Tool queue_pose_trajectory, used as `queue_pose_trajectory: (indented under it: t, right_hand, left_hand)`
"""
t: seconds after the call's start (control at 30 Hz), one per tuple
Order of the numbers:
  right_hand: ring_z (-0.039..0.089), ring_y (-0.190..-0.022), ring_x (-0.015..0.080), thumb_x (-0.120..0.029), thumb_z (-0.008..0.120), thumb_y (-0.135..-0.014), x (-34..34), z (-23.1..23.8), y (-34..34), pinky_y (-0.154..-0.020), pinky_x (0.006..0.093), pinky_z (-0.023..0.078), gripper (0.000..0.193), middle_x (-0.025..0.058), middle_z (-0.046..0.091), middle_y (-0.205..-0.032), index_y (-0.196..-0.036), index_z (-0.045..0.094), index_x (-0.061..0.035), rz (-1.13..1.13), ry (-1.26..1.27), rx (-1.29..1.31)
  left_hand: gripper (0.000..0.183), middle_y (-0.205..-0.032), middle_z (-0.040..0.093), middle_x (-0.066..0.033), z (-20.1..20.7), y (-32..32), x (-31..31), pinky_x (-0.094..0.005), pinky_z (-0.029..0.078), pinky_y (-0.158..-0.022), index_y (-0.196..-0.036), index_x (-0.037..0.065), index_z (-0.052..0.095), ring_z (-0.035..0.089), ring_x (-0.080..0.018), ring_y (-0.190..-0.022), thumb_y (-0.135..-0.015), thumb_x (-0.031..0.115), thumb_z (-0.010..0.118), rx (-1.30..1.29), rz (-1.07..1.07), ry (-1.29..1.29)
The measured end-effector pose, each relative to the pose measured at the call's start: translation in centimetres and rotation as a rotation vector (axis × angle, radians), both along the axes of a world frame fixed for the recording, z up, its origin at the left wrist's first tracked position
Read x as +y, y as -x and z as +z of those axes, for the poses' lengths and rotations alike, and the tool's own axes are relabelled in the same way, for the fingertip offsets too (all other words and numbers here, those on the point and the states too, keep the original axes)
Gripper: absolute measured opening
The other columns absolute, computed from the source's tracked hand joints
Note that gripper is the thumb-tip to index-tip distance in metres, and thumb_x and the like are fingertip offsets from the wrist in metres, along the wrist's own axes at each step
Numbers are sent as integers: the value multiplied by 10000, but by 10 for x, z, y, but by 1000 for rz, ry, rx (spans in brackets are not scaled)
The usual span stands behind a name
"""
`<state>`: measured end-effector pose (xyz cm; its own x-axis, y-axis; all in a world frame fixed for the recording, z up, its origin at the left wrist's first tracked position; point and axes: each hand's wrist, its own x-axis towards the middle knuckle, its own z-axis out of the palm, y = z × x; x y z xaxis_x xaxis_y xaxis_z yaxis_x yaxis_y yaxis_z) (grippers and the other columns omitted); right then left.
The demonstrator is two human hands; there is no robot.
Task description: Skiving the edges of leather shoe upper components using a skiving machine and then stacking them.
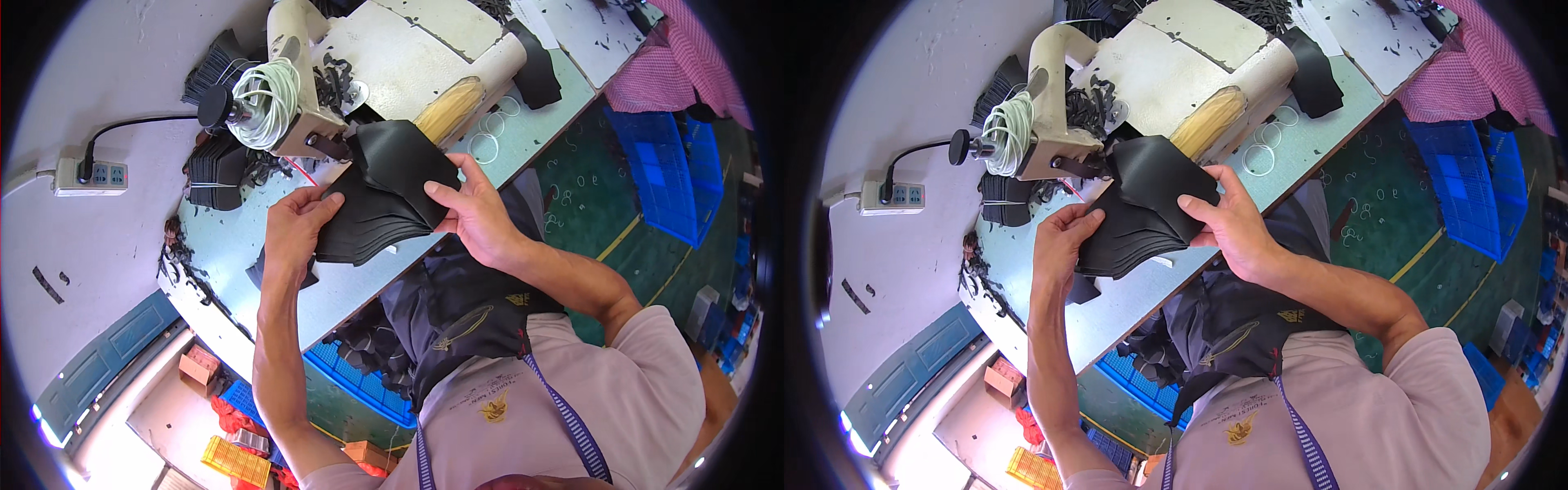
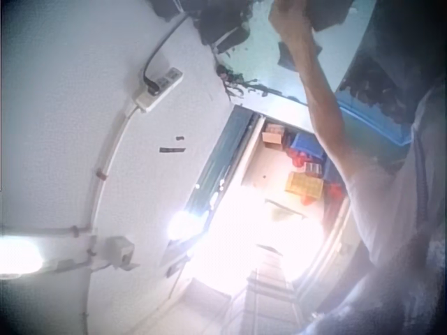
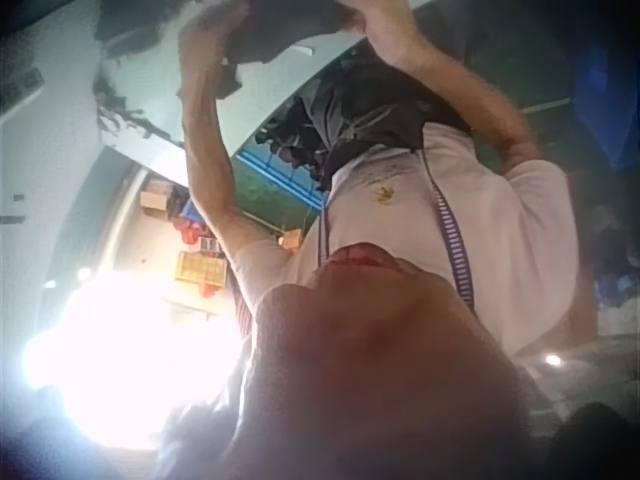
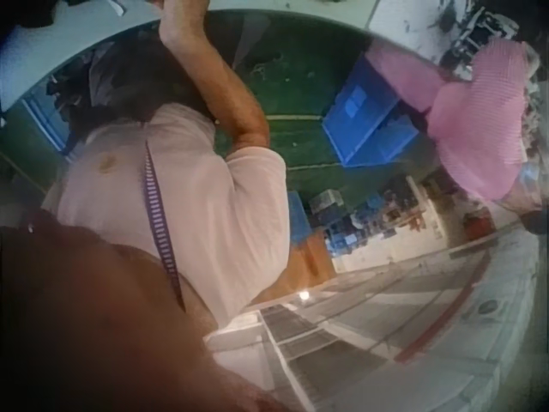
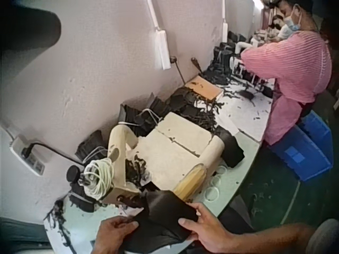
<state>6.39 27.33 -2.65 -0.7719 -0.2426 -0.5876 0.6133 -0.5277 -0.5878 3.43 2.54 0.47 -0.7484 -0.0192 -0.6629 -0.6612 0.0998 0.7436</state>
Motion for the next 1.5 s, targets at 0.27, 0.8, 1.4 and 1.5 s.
queue_pose_trajectory:
  t: [0.27,0.8,1.4,1.5]
  right_hand:
    - [678,-904,168,-121,664,-938,10,6,12,-679,336,594,465,102,638,-1097,-1323,406,-82,-7,-83,24]
    - [693,-873,171,-113,660,-932,3,-2,5,-680,319,595,428,90,649,-1077,-1296,435,-112,-17,-8,15]
    - [714,-894,182,-47,604,-959,21,-3,14,-735,365,633,359,85,659,-1082,-1270,434,-107,-70,-46,14]
    - [710,-899,178,-54,610,-954,17,-6,9,-724,361,632,364,79,653,-1088,-1261,424,-112,-80,-29,17]
  left_hand:
    - [384,-937,724,-123,-10,4,7,-225,529,-712,-1193,-110,629,677,-131,-786,-879,83,735,42,21,-61]
    - [363,-1008,718,-113,-2,4,-3,-235,531,-761,-1200,-103,626,681,-134,-841,-905,92,708,-57,-50,73]
    - [391,-874,716,-42,-1,-1,7,-197,402,-619,-1200,-69,639,613,-61,-711,-883,137,738,8,41,-94]
    - [382,-860,714,-47,8,2,9,-199,415,-628,-1180,-70,649,614,-66,-712,-878,142,750,-34,-76,91]
